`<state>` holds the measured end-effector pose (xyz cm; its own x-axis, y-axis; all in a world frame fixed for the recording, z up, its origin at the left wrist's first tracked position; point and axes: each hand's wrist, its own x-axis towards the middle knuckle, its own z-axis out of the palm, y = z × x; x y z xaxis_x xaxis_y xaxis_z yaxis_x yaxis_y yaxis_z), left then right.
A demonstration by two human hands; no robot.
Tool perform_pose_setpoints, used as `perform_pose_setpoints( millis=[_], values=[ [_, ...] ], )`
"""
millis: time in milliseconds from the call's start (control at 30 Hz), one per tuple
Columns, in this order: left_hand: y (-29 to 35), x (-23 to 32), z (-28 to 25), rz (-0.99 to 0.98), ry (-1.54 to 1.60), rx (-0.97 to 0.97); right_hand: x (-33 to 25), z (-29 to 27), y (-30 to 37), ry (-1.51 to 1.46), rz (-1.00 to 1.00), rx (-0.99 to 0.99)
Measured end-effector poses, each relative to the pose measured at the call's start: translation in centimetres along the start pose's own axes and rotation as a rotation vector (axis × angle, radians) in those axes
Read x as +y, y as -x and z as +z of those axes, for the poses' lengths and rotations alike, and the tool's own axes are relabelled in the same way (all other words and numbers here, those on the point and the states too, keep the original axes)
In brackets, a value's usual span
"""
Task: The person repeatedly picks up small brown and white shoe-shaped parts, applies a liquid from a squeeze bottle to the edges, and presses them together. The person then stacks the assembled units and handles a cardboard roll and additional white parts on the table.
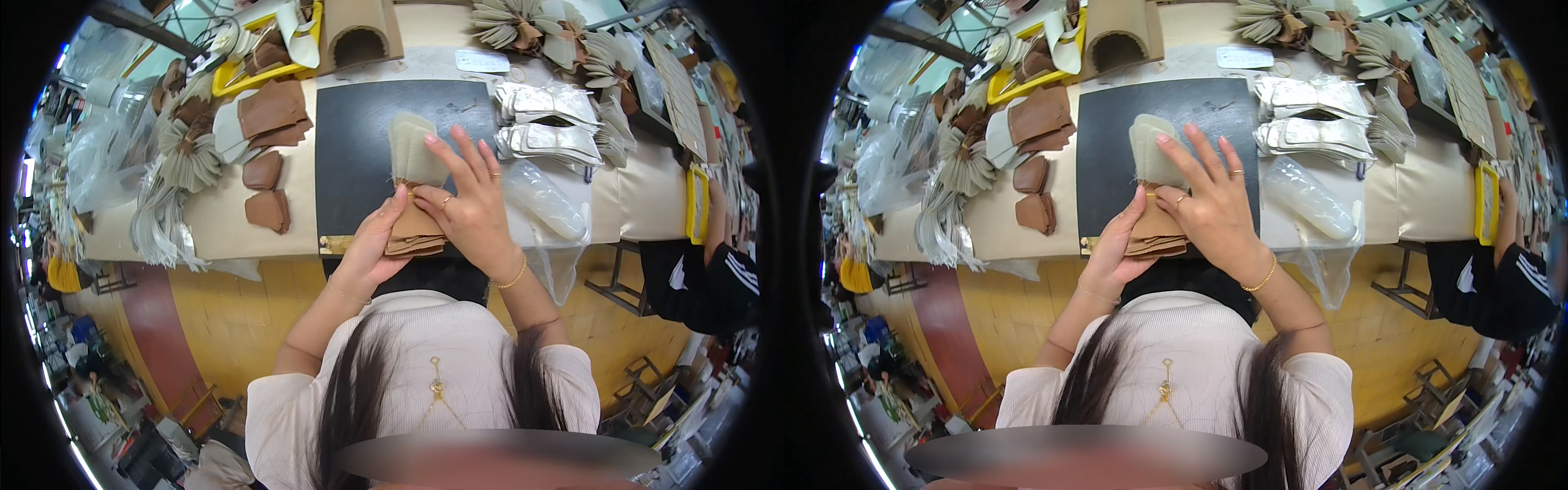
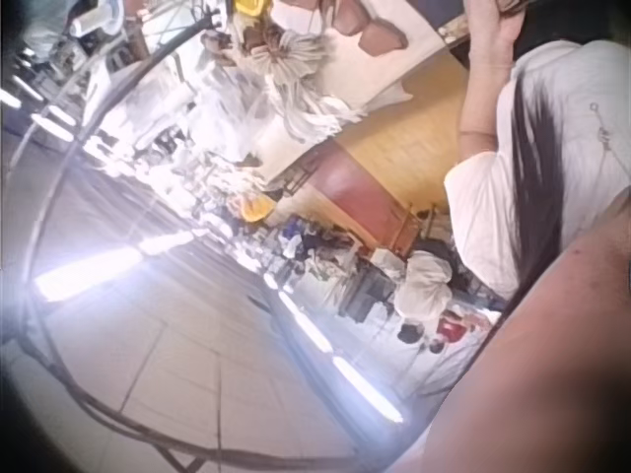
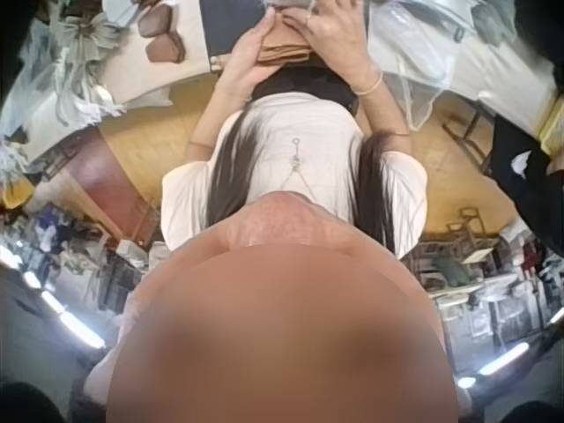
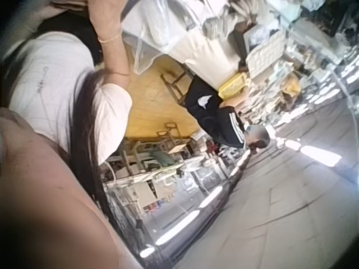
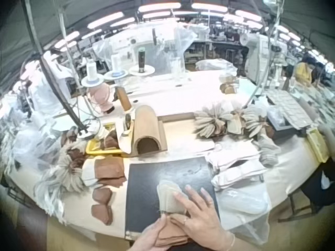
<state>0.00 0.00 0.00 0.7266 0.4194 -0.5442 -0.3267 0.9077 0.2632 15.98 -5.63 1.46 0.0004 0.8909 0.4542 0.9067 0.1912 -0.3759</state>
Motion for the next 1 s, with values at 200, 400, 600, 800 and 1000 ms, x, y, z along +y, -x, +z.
perform_pose_setpoints(
  millis=[200, 400, 600, 800, 1000],
  values=[
    [-0.2, -1.7, -0.7, 0.203, -0.315, 0.108, -0.2, 0.7, 0.3, 0.113, -0.172, -0.004],
    [0.8, -1.7, -2.0, 0.121, -0.334, 0.12, 1.2, 2.0, -0.4, 0.034, -0.465, -0.102],
    [1.7, -0.2, -3.6, -0.106, -0.006, 0.048, 0.0, 2.5, -0.5, -0.212, -0.391, 0.009],
    [1.4, 0.3, -3.7, 0.104, -0.231, -0.001, -0.5, 1.2, 0.9, -0.294, -0.253, -0.14],
    [-0.7, 3.4, -4.6, 0.365, -0.15, 0.15, -0.5, -1.0, 2.2, -0.334, -0.175, -0.217]
  ],
)
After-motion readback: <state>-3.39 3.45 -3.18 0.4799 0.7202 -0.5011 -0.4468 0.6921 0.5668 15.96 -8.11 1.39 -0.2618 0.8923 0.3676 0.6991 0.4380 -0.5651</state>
